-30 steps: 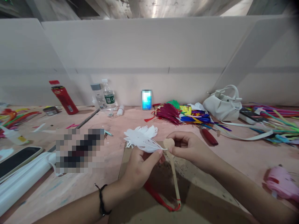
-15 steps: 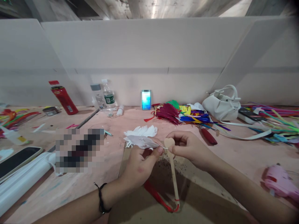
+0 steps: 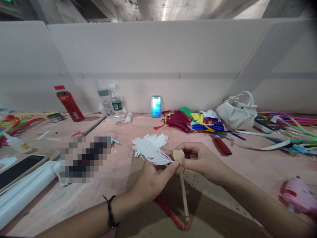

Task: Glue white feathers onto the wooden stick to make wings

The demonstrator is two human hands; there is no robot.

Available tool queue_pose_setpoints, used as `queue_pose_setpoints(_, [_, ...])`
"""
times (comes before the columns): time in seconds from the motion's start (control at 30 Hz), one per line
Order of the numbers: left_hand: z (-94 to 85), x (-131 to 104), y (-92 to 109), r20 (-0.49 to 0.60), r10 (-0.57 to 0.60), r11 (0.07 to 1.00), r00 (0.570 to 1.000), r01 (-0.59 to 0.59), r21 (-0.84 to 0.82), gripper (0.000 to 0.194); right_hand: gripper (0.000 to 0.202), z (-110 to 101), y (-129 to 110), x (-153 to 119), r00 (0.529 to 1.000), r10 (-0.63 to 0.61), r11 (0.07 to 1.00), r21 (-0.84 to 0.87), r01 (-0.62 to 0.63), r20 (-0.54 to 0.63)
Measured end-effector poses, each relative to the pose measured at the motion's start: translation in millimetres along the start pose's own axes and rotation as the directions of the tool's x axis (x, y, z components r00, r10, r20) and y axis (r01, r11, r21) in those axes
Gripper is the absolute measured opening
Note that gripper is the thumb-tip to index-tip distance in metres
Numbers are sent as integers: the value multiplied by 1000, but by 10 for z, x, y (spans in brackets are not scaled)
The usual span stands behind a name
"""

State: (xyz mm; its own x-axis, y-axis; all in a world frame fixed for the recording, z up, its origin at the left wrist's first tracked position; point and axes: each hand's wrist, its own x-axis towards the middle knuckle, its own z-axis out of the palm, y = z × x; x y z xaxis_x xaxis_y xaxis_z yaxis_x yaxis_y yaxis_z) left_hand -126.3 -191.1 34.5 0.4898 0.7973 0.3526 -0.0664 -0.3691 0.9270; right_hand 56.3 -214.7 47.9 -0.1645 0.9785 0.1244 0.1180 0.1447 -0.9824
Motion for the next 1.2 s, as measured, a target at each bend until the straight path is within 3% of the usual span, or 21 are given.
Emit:
queue_pose_setpoints(0.27, [-1, -11, -1, -43, 8, 999, 999, -6, 43, 12, 16, 27, -35, -10, 1000, 17, 1000, -2, -17, -5])
queue_pose_setpoints(0.7, [-28, -11, -20, -4, -10, 1000, 1000, 10, -3, 20, 16, 25, -30, -18, 999, 19, 1000, -1, -19, -46])
queue_pose_setpoints(0.87, [-77, 9, -121, -57, -31, 999, 998, 29, -22, 35, 17, 16, -19, -11, 999, 27, 1000, -14, -28, -41])
queue_pose_setpoints(1.0, [-87, 19, -156, -67, -65, 992, 996, 57, -115, 34, 20, 5, -25, 10, 994, 62, 997, 47, -58, -87])
queue_pose_setpoints(1.2, [-137, 91, -103, -222, -133, 980, 966, 95, -175, 36, 13, -77, -55, 65, 997, 5, 994, 108, 3, -73])
